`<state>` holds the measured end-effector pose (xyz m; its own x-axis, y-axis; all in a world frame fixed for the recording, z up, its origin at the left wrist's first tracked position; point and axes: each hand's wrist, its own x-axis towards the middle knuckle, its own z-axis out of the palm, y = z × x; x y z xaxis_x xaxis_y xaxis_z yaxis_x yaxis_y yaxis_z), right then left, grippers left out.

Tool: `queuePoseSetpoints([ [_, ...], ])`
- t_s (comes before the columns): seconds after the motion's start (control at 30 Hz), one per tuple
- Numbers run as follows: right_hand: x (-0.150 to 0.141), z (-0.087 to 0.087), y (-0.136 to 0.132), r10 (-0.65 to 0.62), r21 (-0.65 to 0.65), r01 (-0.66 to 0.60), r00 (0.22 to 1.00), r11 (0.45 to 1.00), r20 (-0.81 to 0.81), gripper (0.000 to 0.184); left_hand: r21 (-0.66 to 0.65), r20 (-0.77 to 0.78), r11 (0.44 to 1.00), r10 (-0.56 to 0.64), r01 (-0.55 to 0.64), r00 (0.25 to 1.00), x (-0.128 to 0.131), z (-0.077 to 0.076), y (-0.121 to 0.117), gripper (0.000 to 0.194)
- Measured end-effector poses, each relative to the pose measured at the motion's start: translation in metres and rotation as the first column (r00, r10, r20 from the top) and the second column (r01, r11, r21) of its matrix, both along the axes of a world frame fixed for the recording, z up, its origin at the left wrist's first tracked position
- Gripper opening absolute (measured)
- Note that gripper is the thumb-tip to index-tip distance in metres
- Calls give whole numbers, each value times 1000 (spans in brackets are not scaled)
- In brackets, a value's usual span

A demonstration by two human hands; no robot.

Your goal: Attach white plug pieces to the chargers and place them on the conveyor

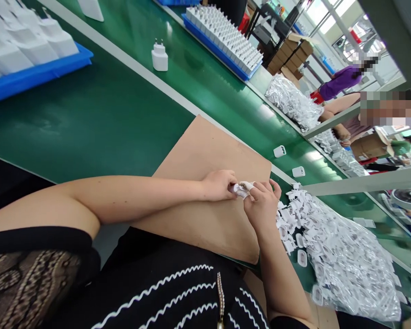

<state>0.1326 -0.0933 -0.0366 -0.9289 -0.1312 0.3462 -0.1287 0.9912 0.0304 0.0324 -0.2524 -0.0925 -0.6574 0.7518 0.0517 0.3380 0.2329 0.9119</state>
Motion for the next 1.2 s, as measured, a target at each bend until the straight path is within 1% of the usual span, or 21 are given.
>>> queuePoseSetpoints([
  [0.13, 5, -9, -1, -79, -77, 79, 997, 994, 2, 34, 6, -39, 1000, 22, -22, 999, 4, -2, 1, 28],
  [0.27, 11, -21, -4, -125, -214, 129, 992, 968, 34, 37, -9, -55, 999, 41, -42, 998, 8, -5, 1, 25],
  [0.33, 11, -26, -1, -133, -307, 141, 990, 941, 48, 32, -6, -60, 1000, 21, -22, 998, 11, -6, 0, 29],
  [0.37, 10, -27, 4, -133, -360, 141, 990, 922, 47, 31, -2, -65, 1000, 5, -5, 998, 12, -5, 0, 34],
  [0.43, 7, -27, 23, -158, -440, 160, 987, 884, 42, 37, 4, -65, 1000, -27, 27, 998, 12, -4, 0, 38],
  [0.47, 5, -25, 37, -199, -437, 207, 978, 875, 64, 43, 2, -59, 999, -34, 34, 998, 10, -2, 0, 37],
  [0.5, 3, -23, 53, -261, -406, 280, 960, 870, 103, 48, -4, -54, 1000, -28, 28, 998, 6, 0, 1, 35],
  [0.53, 0, -20, 72, -353, -340, 385, 923, 858, 154, 49, -10, -51, 1000, -5, 5, 999, -2, 3, 2, 36],
  [0.57, -2, -17, 92, -453, -251, 499, 864, 830, 219, 48, -16, -55, 999, 31, -32, 998, -12, 6, 4, 38],
  [0.6, -5, -14, 112, -522, -210, 571, 817, 794, 246, 46, -22, -70, 997, 74, -75, 995, -26, 10, 7, 40],
  [0.7, -17, -8, 164, -666, -155, 712, 698, 685, 264, 50, -82, -189, 967, 222, -241, 957, -80, 22, 19, 37],
  [0.73, -22, -8, 177, -702, -141, 748, 660, 649, 269, 51, -123, -241, 944, 271, -306, 932, -101, 26, 23, 33],
  [0.8, -31, -9, 196, -754, -116, 805, 588, 582, 294, 48, -205, -330, 878, 355, -433, 875, -139, 29, 31, 26],
  [0.87, -38, -11, 206, -778, -100, 835, 542, 541, 318, 43, -261, -369, 815, 411, -517, 833, -170, 29, 37, 24],
  [0.93, -42, -12, 211, -776, -102, 836, 541, 540, 323, 38, -288, -373, 779, 444, -556, 815, -190, 28, 40, 25],
  [1.0, -41, -11, 213, -754, -130, 811, 580, 570, 309, 40, -307, -387, 733, 487, -607, 783, -199, 27, 42, 36],
  [1.07, -37, -7, 212, -716, -184, 770, 636, 610, 289, 47, -284, -432, 669, 551, -687, 714, -199, 27, 47, 59],
  [1.1, -35, -6, 210, -695, -215, 748, 663, 628, 278, 50, -232, -475, 645, 578, -728, 663, -196, 28, 51, 71],
  [1.13, -33, -4, 206, -675, -237, 726, 687, 645, 269, 53, -159, -527, 642, 588, -750, 614, -193, 28, 57, 80],
  [1.17, -30, -3, 200, -649, -279, 701, 713, 656, 266, 54, -85, -578, 670, 570, -738, 584, -188, 29, 65, 83],
  [1.2, -26, -3, 192, -609, -361, 667, 744, 652, 274, 54, -33, -620, 724, 526, -689, 582, -184, 29, 76, 82],
])
